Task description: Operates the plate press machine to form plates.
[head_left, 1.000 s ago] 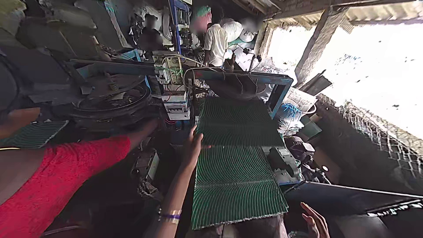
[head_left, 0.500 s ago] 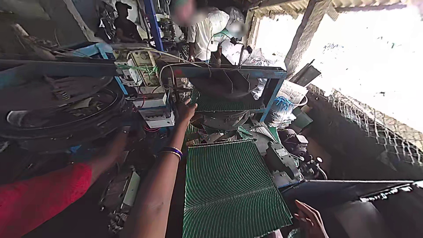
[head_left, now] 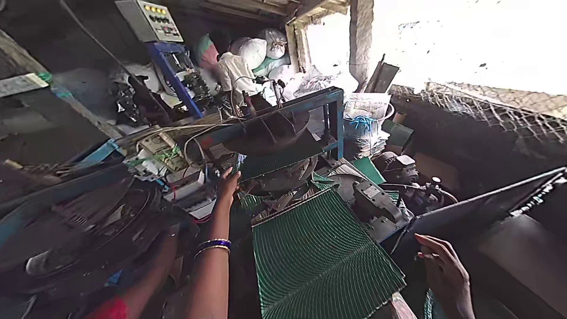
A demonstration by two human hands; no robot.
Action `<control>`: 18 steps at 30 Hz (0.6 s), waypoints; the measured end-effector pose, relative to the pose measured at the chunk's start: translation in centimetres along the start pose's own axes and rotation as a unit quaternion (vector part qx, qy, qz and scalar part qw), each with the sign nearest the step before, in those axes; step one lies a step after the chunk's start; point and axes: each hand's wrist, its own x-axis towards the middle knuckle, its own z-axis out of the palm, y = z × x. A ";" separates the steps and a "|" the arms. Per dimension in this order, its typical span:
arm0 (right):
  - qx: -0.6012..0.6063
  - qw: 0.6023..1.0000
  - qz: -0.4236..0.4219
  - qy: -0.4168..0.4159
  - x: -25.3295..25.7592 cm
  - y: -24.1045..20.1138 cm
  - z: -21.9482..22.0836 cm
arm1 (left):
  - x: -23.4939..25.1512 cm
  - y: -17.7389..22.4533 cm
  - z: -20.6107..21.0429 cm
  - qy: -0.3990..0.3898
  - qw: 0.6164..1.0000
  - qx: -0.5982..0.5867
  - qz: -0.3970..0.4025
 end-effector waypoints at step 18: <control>-0.344 0.912 0.045 -0.217 20.1 4.4 13.6 | -21.4 -14.7 8.6 -0.067 0.868 0.405 0.280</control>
